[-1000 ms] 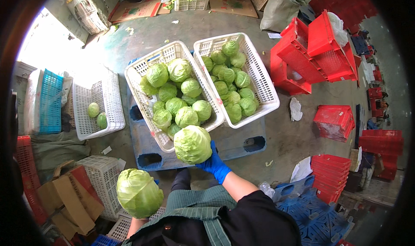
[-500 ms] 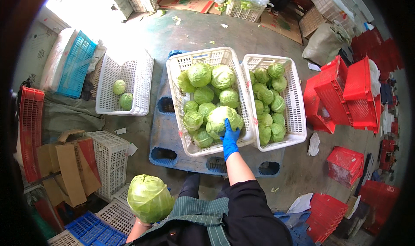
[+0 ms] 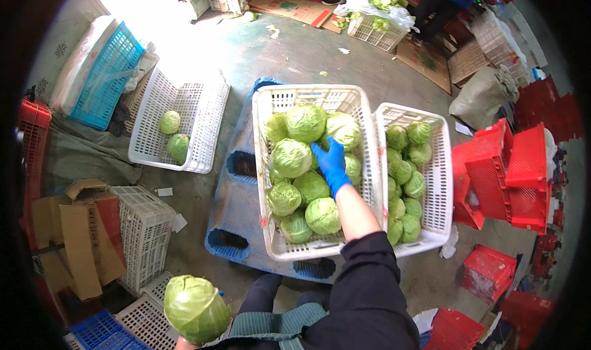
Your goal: The person picks up cabbages, places them on a digital scale, and then puts them into plastic bags. The person also removes outer leaves from some cabbages before packaging. The packaged cabbages are placed into red crates.
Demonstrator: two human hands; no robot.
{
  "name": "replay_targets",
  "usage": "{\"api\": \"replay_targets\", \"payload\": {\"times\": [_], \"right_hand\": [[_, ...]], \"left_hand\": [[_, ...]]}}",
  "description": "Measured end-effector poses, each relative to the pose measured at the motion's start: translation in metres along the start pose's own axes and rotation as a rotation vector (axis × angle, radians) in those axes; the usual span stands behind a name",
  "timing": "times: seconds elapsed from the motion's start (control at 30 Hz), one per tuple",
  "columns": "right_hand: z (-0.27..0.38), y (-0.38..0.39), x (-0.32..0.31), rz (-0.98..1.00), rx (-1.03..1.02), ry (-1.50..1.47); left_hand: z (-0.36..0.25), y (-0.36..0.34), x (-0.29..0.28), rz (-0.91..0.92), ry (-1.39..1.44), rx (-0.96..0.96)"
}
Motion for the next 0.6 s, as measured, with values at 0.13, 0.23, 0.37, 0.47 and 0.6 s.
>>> {"api": "replay_targets", "payload": {"times": [0.13,0.23,0.37,0.47,0.6], "right_hand": [[-0.105,-0.054,0.092,0.033,0.691,-0.362],[-0.135,-0.068,0.138,-0.234,0.766,-0.704],[-0.130,-0.051,0.158,-0.522,0.854,-0.365],[-0.111,-0.032,0.165,-0.765,0.945,-0.403],[-0.096,-0.029,0.165,-0.895,0.747,-0.965]], "left_hand": [[0.024,-0.042,-0.010,0.002,0.223,-0.117],[0.033,-0.077,-0.020,-0.039,0.233,-0.140],[0.033,-0.107,-0.034,-0.065,0.236,-0.163],[0.031,-0.117,-0.045,-0.063,0.234,-0.162],[0.033,-0.127,-0.058,-0.080,0.248,-0.168]]}}
Point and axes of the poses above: each hand's wrist, its own y-axis away from the middle knuckle, its own x-axis out of the palm, z = x × y, the point moved 5 cm from there along -y, towards the middle knuckle, and after that the axes turned 14 degrees about -x, right-handed, at the moved point
